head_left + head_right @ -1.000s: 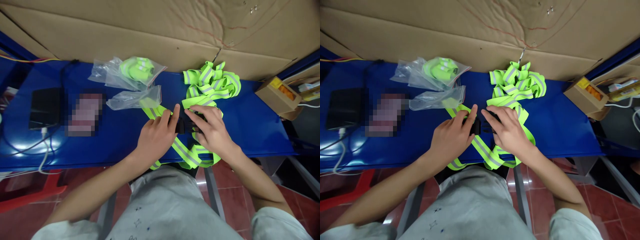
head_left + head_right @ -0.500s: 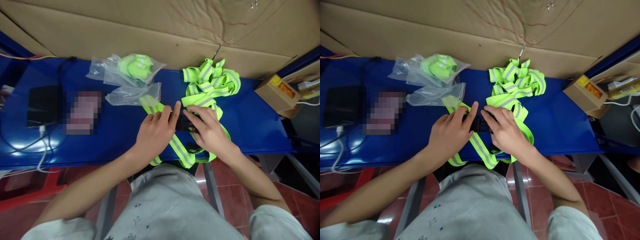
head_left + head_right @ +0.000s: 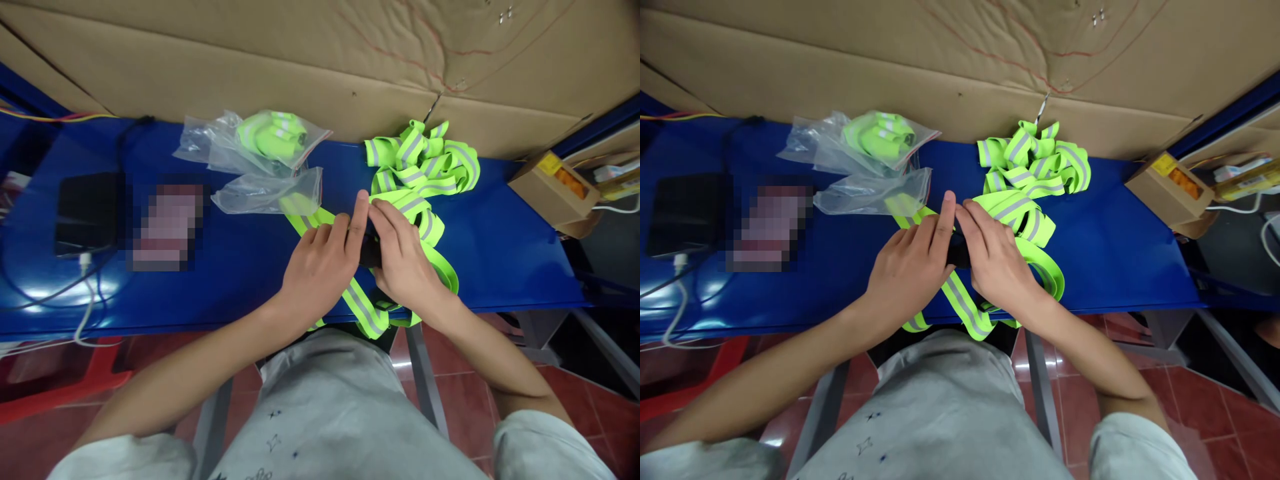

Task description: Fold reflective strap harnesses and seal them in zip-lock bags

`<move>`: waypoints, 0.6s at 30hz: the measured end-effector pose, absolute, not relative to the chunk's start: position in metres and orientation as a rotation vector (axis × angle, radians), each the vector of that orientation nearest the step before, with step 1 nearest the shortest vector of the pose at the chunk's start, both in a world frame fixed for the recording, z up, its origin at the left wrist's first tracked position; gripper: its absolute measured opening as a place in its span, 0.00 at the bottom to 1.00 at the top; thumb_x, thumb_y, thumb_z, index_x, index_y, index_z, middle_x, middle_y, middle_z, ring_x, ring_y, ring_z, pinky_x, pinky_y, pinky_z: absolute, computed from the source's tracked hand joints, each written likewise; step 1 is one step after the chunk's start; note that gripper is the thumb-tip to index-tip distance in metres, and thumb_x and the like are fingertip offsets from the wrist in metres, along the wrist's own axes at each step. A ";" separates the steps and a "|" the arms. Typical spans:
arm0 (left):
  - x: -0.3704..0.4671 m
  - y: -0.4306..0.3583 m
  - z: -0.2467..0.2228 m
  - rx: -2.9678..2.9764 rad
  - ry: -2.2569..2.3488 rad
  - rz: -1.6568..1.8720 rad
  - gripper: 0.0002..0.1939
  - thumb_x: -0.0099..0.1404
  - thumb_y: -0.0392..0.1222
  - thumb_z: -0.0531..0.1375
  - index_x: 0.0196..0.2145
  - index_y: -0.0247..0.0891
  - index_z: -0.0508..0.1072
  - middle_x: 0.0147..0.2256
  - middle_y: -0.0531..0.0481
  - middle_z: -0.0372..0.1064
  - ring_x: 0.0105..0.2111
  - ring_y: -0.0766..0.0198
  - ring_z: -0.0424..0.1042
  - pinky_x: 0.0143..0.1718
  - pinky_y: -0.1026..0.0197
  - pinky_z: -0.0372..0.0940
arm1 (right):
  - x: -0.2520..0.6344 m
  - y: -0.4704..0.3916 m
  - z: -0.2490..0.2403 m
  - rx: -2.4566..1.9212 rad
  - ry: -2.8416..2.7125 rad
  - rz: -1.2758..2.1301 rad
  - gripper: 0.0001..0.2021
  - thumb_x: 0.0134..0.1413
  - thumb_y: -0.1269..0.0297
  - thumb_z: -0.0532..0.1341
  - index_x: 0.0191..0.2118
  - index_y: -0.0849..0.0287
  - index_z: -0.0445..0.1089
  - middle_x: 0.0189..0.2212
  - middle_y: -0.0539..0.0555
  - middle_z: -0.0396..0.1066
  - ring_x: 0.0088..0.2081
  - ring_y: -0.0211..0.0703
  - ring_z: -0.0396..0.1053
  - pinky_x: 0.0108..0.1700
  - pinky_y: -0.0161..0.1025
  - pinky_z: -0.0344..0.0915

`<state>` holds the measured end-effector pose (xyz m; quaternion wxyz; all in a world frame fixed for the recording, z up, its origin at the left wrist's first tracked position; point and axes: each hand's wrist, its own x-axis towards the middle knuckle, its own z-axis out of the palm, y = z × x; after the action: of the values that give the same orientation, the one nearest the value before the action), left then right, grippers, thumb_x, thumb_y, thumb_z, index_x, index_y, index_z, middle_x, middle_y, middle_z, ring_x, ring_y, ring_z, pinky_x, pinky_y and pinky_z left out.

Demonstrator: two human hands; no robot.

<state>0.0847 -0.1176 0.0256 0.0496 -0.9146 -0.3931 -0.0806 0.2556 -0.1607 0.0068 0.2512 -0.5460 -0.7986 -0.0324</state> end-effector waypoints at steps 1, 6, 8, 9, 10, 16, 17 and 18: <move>0.085 -0.118 0.026 -2.785 -1.221 -0.265 0.40 0.74 0.34 0.51 0.78 0.33 0.39 0.55 0.33 0.72 0.45 0.50 0.77 0.46 0.49 0.74 | 0.254 -0.160 0.009 -1.486 -2.162 -0.091 0.40 0.64 0.78 0.49 0.78 0.57 0.38 0.70 0.69 0.56 0.73 0.62 0.56 0.66 0.64 0.65; 0.077 -0.119 0.037 -2.828 -1.254 -0.410 0.42 0.75 0.40 0.57 0.78 0.39 0.40 0.58 0.36 0.72 0.48 0.51 0.78 0.49 0.52 0.74 | 0.256 -0.157 0.020 -1.418 -2.084 -0.060 0.40 0.62 0.78 0.50 0.77 0.52 0.40 0.71 0.65 0.55 0.74 0.58 0.54 0.69 0.63 0.65; 0.066 -0.118 0.046 -2.846 -1.282 -0.532 0.43 0.73 0.49 0.62 0.77 0.45 0.45 0.63 0.37 0.69 0.54 0.47 0.77 0.53 0.49 0.74 | 0.261 -0.158 0.026 -1.372 -2.036 -0.011 0.40 0.60 0.75 0.54 0.76 0.51 0.42 0.70 0.63 0.56 0.73 0.60 0.56 0.66 0.62 0.69; 0.059 -0.116 0.051 -2.842 -1.328 -0.606 0.44 0.71 0.53 0.64 0.77 0.48 0.48 0.66 0.37 0.65 0.59 0.43 0.74 0.57 0.45 0.72 | 0.264 -0.159 0.030 -1.359 -1.992 0.007 0.40 0.60 0.72 0.55 0.75 0.51 0.42 0.70 0.63 0.56 0.71 0.62 0.58 0.63 0.62 0.71; 0.053 -0.113 0.055 -2.849 -1.381 -0.698 0.45 0.69 0.57 0.67 0.75 0.49 0.51 0.69 0.38 0.62 0.64 0.39 0.69 0.61 0.41 0.70 | 0.265 -0.161 0.034 -1.343 -1.940 0.021 0.39 0.61 0.70 0.57 0.75 0.52 0.43 0.69 0.64 0.57 0.70 0.62 0.60 0.61 0.61 0.73; 0.034 -0.085 0.052 -3.914 -1.123 -1.431 0.45 0.59 0.65 0.72 0.67 0.48 0.65 0.63 0.42 0.70 0.66 0.42 0.69 0.65 0.43 0.69 | 0.259 -0.160 0.060 -1.296 -1.801 0.091 0.27 0.67 0.66 0.54 0.69 0.56 0.50 0.65 0.65 0.60 0.63 0.53 0.68 0.57 0.53 0.76; 0.036 -0.081 0.050 -4.002 -1.090 -1.555 0.43 0.57 0.63 0.74 0.65 0.47 0.67 0.60 0.42 0.73 0.64 0.43 0.71 0.63 0.45 0.70 | 0.258 -0.157 0.063 -1.292 -1.801 0.101 0.27 0.67 0.65 0.55 0.68 0.56 0.50 0.65 0.65 0.60 0.64 0.53 0.67 0.57 0.52 0.76; 0.039 -0.077 0.047 -3.999 -1.110 -1.693 0.42 0.55 0.61 0.76 0.62 0.46 0.70 0.58 0.42 0.75 0.62 0.44 0.73 0.61 0.46 0.72 | 0.259 -0.153 0.066 -1.275 -1.803 0.118 0.27 0.67 0.65 0.56 0.68 0.55 0.50 0.66 0.65 0.59 0.65 0.53 0.66 0.57 0.51 0.76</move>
<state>0.0395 -0.0772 0.0474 -0.6213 -0.6991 -0.1941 -0.2960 0.2588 -0.1530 0.0663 0.4483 -0.5155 -0.7287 0.0478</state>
